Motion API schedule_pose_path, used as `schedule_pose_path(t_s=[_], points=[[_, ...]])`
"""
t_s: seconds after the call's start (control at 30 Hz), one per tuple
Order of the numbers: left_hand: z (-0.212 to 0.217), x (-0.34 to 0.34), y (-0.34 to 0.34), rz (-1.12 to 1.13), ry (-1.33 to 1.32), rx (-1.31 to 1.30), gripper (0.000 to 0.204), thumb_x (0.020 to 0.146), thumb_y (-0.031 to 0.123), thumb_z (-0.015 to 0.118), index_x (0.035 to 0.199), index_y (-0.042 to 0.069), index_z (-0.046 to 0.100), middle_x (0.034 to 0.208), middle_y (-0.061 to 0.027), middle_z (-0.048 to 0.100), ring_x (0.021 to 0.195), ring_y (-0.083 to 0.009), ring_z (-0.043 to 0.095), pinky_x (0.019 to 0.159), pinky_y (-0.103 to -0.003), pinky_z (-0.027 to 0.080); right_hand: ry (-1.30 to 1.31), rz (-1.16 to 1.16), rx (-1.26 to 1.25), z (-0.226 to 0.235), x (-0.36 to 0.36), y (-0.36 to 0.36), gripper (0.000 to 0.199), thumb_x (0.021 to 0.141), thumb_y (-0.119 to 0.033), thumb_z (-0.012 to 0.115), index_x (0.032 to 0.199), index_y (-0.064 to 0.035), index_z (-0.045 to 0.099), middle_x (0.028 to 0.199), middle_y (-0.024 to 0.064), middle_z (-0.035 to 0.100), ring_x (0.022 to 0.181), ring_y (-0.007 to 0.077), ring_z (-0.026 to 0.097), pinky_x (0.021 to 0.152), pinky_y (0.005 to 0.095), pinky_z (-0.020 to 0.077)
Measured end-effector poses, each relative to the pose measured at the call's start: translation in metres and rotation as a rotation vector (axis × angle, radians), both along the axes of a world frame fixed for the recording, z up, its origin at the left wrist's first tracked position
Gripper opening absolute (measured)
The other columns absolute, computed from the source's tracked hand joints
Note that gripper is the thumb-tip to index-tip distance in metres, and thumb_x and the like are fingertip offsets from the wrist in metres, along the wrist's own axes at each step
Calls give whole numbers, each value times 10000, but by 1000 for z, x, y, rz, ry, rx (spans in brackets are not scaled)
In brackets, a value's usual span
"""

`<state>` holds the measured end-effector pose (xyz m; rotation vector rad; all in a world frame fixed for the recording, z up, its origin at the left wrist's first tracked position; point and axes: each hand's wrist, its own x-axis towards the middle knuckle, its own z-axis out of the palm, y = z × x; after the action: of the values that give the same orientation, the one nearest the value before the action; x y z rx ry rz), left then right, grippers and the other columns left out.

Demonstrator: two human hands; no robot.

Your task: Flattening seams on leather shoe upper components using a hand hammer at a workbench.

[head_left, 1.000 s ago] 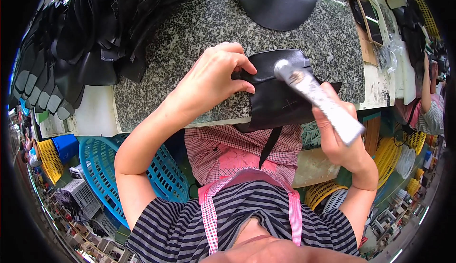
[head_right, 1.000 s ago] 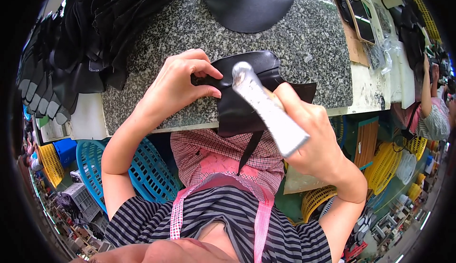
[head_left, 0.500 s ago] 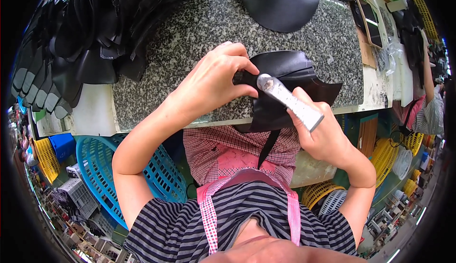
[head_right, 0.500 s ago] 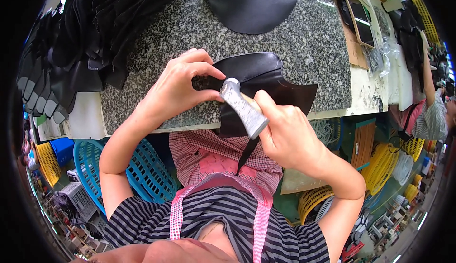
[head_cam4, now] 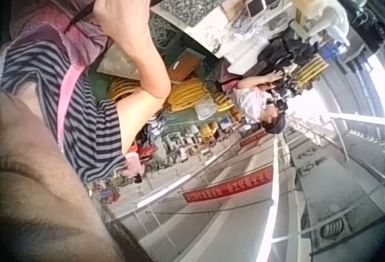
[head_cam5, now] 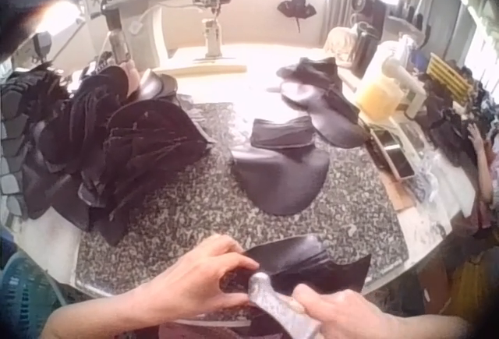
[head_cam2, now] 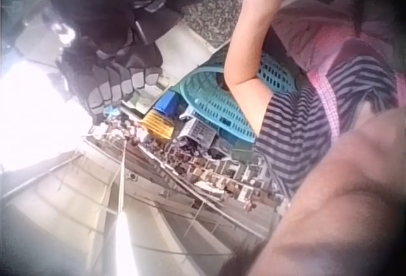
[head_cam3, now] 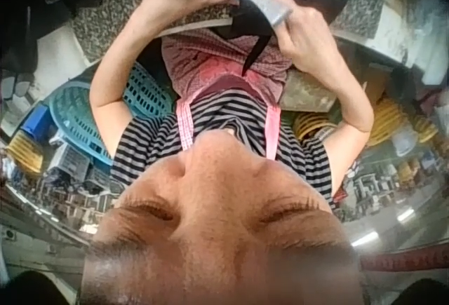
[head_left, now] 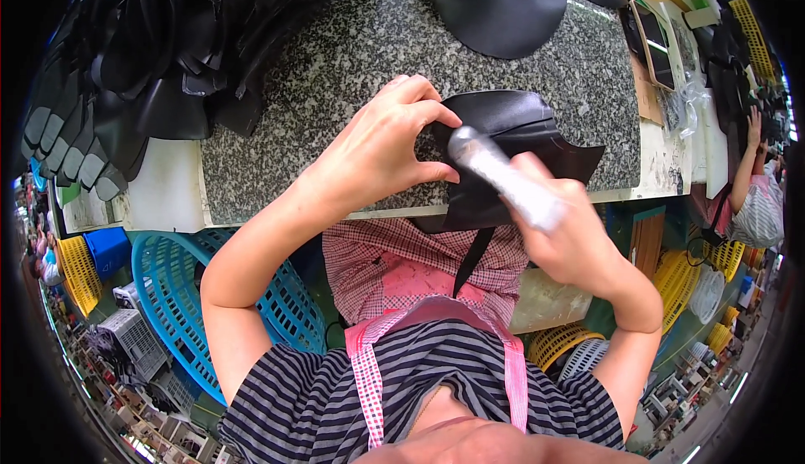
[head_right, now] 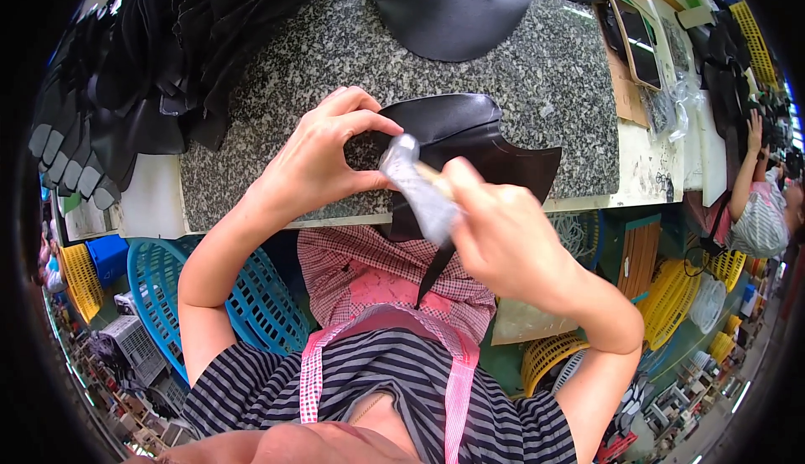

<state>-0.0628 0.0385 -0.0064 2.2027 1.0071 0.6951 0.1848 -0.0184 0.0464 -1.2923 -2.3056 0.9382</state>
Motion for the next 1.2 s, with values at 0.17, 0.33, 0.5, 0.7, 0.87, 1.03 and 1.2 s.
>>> schedule_pose_path(t_s=[0.17, 0.33, 0.5, 0.7, 0.87, 1.03, 1.2], points=[[-4, -4, 0, 3, -13, -20, 552, 621, 153, 909, 1111, 34, 685, 1039, -118, 604, 1006, -300, 613, 879, -398, 531, 45, -42, -59, 18, -10, 5, 58, 935, 43, 544, 993, 40, 552, 826, 264, 506, 665, 462, 529, 595, 437, 439], [-6, 0, 1, -17, -22, -16, 557, 629, 68, 856, 1148, 28, 659, 1014, -110, 602, 963, -275, 623, 886, -387, 527, -120, 57, -223, 0, -13, 9, 212, 888, -46, 572, 1064, 3, 463, 774, 253, 609, 770, 447, 648, 639, 537, 489], [-3, -3, -3, 2, -26, 59, 563, 622, 61, 850, 1152, 30, 660, 1006, -108, 603, 962, -278, 617, 890, -392, 516, 59, 29, -85, 30, -18, 0, 241, 848, -40, 594, 1057, 7, 482, 768, 244, 614, 759, 448, 648, 632, 504, 500], [-5, 1, -3, 17, -12, 6, 605, 622, 205, 920, 1145, 38, 668, 987, -105, 608, 938, -276, 610, 869, -385, 515, 117, -208, -71, -7, 12, -6, 162, 937, -91, 591, 1053, 15, 552, 677, 154, 596, 646, 358, 680, 591, 381, 496], [12, 15, -6, 133, 46, -75, 504, 703, 217, 876, 1116, 47, 644, 1000, -130, 632, 1001, -316, 589, 924, -429, 483, 265, -781, 130, -37, 40, -21, 532, 740, -70, 912, 1170, -21, 604, 894, -81, 485, 654, 25, 284, 540, 185, 263], [15, 24, -6, 134, -5, -217, 352, 841, 164, 785, 1125, 53, 610, 820, -116, 661, 716, -299, 628, 708, -399, 517, 374, -850, -38, -44, 41, -18, 327, 796, -101, 882, 753, -91, 558, 624, -115, 356, 557, 14, 282, 501, 238, 216], [19, 19, -9, 187, -182, -613, 219, 918, 126, 734, 1087, 74, 604, 770, -39, 662, 648, -141, 610, 632, -274, 503, 420, -862, -198, -46, 46, -20, 531, 870, -97, 821, 632, -168, 351, 598, -115, 332, 560, 8, 277, 496, 256, 202]])
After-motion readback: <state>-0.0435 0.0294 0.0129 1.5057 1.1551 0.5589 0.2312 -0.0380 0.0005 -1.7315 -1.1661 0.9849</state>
